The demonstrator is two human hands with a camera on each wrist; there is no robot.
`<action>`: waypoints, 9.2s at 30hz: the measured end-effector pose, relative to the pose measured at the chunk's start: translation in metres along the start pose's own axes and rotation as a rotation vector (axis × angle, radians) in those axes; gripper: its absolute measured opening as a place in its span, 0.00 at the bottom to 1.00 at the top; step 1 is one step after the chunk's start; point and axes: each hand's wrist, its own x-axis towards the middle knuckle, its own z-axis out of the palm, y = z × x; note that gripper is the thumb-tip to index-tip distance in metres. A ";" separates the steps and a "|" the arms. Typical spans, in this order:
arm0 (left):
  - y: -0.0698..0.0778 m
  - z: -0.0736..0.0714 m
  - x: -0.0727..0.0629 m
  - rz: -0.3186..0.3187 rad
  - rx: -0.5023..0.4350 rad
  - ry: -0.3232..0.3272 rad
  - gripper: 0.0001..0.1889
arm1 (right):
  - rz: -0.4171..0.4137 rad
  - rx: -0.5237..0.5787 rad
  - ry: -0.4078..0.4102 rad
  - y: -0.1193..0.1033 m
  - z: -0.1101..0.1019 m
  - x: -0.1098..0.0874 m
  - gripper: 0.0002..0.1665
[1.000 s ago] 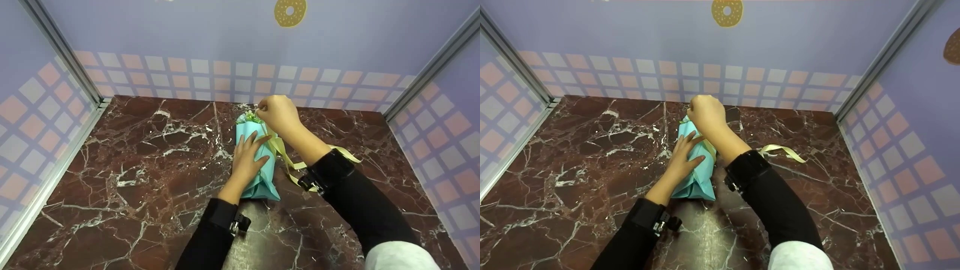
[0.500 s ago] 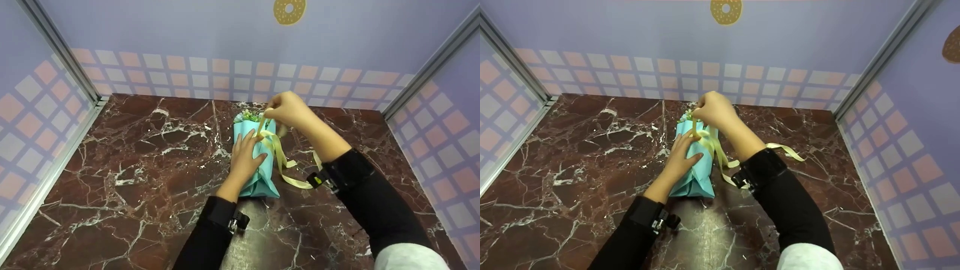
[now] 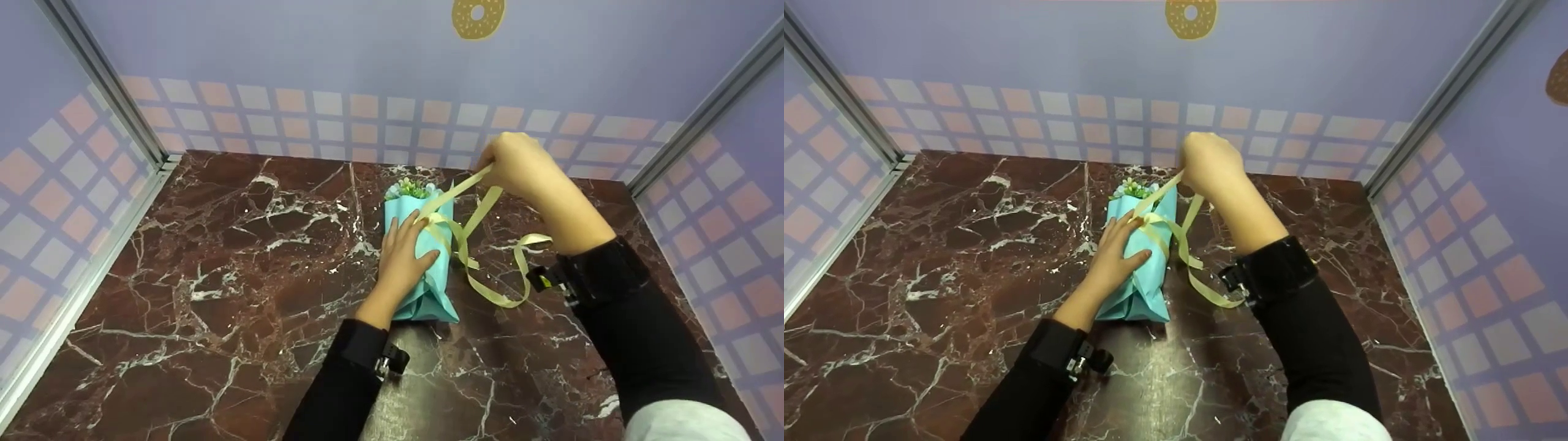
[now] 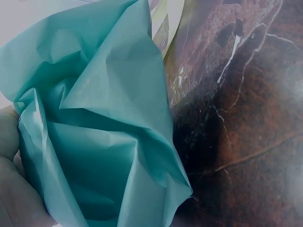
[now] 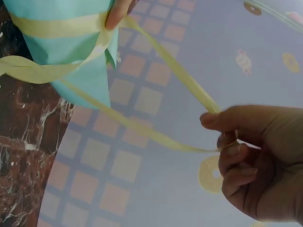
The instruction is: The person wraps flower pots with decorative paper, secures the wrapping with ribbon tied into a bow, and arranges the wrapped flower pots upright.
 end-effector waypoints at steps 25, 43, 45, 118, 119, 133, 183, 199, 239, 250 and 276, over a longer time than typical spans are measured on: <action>-0.002 0.003 0.002 -0.025 0.055 0.010 0.32 | -0.035 -0.005 0.171 -0.020 0.052 0.070 0.27; 0.002 0.017 0.000 0.044 0.066 0.033 0.33 | -0.485 -0.317 -0.047 -0.052 0.113 0.102 0.30; 0.003 0.021 0.000 0.049 0.071 0.024 0.34 | -0.488 -0.283 -0.091 -0.048 0.119 0.101 0.28; 0.006 0.023 0.005 -0.049 0.004 -0.040 0.49 | -0.012 0.527 -0.268 0.038 0.110 0.028 0.03; 0.006 0.023 0.006 -0.050 0.004 -0.040 0.49 | -0.015 0.526 -0.256 0.038 0.109 0.029 0.03; 0.005 0.024 0.007 -0.055 -0.028 -0.033 0.49 | 0.059 0.534 -0.303 0.036 0.105 0.027 0.11; 0.005 0.029 0.005 -0.047 -0.062 0.070 0.39 | 0.132 0.570 -0.218 0.050 0.098 0.019 0.15; 0.003 0.031 0.004 -0.041 -0.169 0.193 0.17 | 0.048 0.529 -0.230 0.051 0.104 0.015 0.17; -0.004 0.001 0.010 -0.137 -0.630 0.369 0.11 | -0.070 0.250 0.050 0.062 0.103 -0.013 0.10; -0.007 -0.010 0.014 -0.150 -0.721 0.297 0.10 | -0.093 0.346 0.175 0.072 0.118 -0.022 0.10; -0.022 -0.028 0.003 -0.137 -0.133 0.319 0.08 | 0.135 0.568 0.243 0.105 0.152 -0.044 0.13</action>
